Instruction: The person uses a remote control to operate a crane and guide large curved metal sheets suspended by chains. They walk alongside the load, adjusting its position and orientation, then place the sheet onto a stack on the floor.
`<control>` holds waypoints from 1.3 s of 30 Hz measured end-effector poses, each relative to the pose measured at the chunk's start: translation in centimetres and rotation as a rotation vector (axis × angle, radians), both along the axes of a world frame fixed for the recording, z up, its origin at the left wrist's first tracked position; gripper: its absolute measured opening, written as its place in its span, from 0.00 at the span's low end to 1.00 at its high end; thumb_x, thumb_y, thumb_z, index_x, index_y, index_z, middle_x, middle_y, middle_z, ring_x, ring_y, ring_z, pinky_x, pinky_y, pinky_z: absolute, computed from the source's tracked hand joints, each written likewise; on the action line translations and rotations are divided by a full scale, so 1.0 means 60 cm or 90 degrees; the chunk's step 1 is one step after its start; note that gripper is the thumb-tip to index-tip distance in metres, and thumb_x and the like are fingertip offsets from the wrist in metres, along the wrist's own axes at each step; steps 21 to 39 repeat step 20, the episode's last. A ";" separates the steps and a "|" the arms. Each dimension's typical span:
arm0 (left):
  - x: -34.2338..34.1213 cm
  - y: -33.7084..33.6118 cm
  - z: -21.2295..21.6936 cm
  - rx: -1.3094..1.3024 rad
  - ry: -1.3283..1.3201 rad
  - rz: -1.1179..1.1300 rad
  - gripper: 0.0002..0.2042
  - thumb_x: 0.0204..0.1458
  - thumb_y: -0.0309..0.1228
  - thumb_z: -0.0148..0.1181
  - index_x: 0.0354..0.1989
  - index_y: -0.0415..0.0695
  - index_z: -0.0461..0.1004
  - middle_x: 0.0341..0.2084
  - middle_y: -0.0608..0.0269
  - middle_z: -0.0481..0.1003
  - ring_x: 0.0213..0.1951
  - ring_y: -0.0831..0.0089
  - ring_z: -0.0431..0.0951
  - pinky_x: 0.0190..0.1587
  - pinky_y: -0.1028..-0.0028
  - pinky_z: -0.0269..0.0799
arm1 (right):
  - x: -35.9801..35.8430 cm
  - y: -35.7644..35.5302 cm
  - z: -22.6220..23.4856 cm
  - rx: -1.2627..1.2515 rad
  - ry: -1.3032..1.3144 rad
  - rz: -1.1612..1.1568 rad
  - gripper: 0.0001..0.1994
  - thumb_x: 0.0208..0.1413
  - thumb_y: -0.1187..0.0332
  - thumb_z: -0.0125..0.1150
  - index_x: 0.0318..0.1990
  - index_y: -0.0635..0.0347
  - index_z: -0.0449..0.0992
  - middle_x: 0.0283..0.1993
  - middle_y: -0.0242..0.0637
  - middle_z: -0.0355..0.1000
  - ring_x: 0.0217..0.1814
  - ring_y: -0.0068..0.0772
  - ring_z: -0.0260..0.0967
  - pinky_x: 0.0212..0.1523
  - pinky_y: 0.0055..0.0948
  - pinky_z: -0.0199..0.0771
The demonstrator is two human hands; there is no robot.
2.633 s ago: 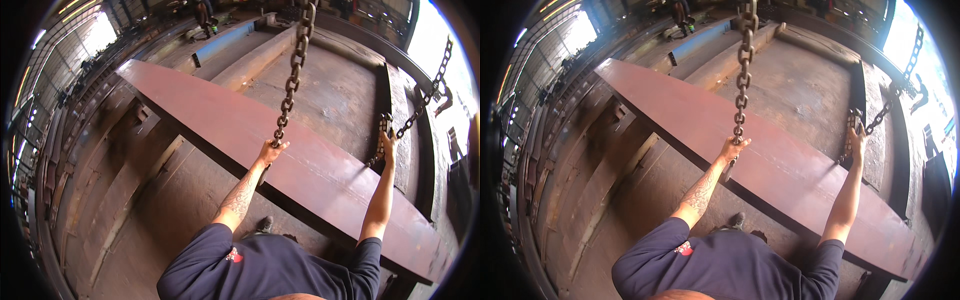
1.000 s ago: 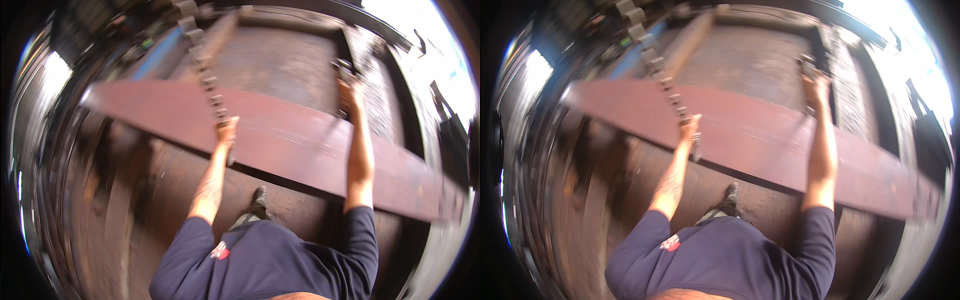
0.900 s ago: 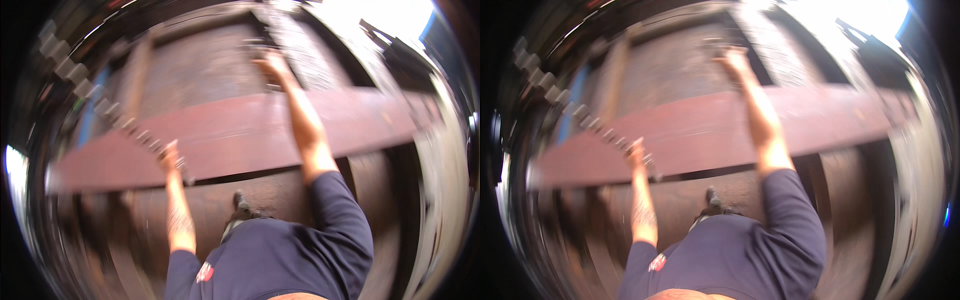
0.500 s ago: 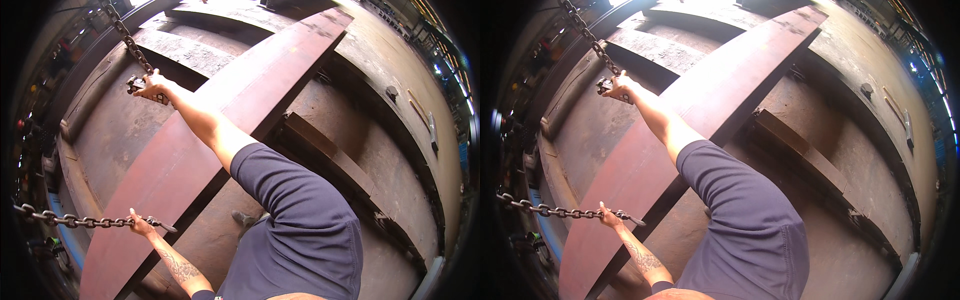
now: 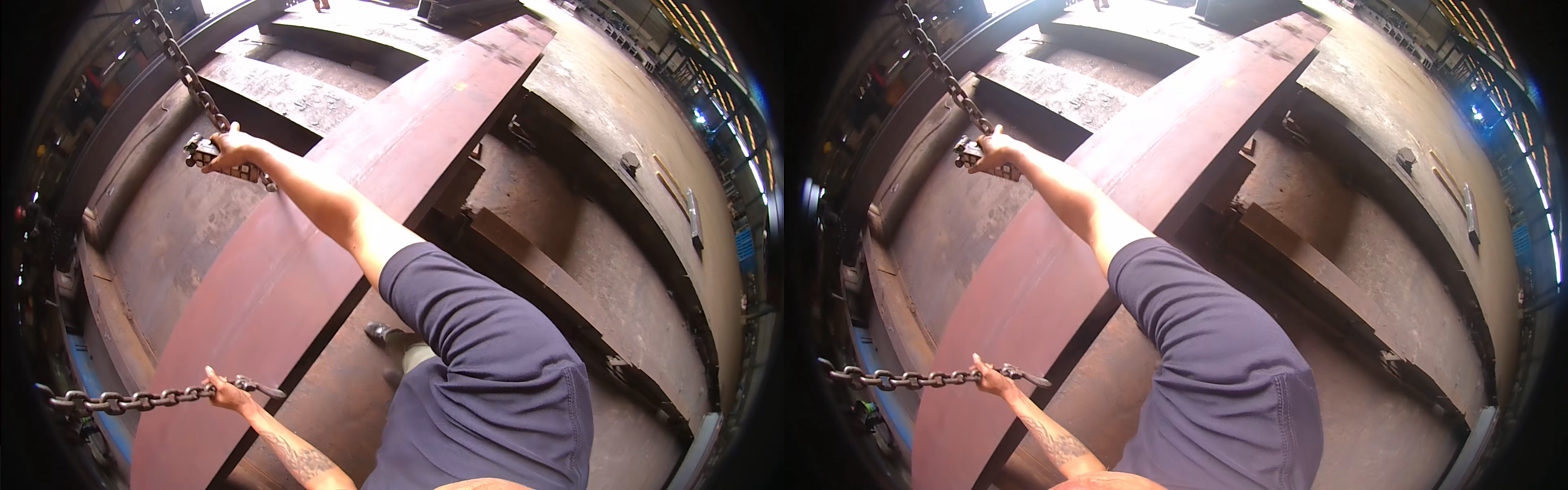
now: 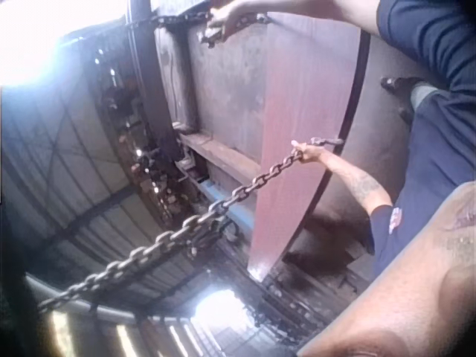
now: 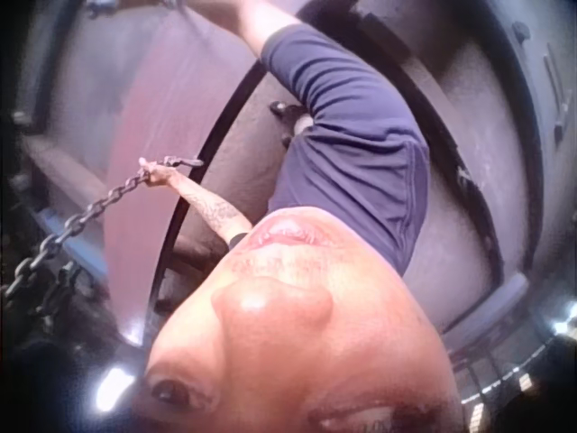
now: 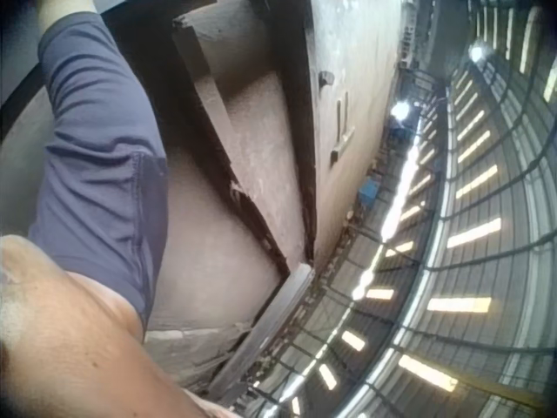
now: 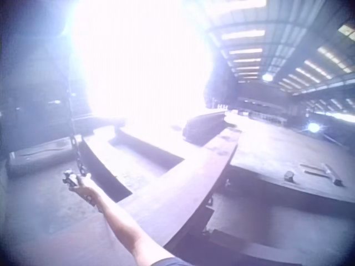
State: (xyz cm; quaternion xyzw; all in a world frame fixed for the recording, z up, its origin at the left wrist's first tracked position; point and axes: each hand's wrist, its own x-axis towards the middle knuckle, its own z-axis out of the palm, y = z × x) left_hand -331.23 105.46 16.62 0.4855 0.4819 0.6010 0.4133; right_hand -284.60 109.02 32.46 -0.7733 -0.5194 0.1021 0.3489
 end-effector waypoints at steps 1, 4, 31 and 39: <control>0.008 0.005 -0.004 0.003 -0.011 0.001 0.18 0.55 0.33 0.62 0.17 0.46 0.61 0.15 0.73 0.60 0.18 0.81 0.59 0.23 0.76 0.56 | 0.003 0.004 -0.007 0.018 0.012 -0.023 0.43 0.37 0.34 0.67 0.57 0.55 0.71 0.59 0.69 0.55 0.58 0.64 0.63 0.60 0.40 0.68; 0.007 0.012 -0.009 0.000 -0.014 0.061 0.19 0.55 0.33 0.62 0.15 0.46 0.61 0.14 0.72 0.61 0.18 0.81 0.59 0.22 0.76 0.56 | -0.014 -0.006 -0.019 0.074 0.004 -0.019 0.43 0.33 0.39 0.72 0.57 0.54 0.70 0.59 0.69 0.53 0.53 0.60 0.70 0.60 0.39 0.70; -0.027 0.119 -0.110 0.053 0.223 0.213 0.19 0.52 0.42 0.64 0.16 0.41 0.73 0.14 0.63 0.75 0.18 0.69 0.73 0.24 0.68 0.66 | 0.001 0.135 0.001 0.034 -0.125 -0.033 0.51 0.26 0.33 0.71 0.63 0.47 0.68 0.63 0.66 0.54 0.64 0.58 0.60 0.64 0.40 0.63; -0.027 0.119 -0.110 0.053 0.223 0.213 0.19 0.52 0.42 0.64 0.16 0.41 0.73 0.14 0.63 0.75 0.18 0.69 0.73 0.24 0.68 0.66 | 0.001 0.135 0.001 0.034 -0.125 -0.033 0.51 0.26 0.33 0.71 0.63 0.47 0.68 0.63 0.66 0.54 0.64 0.58 0.60 0.64 0.40 0.63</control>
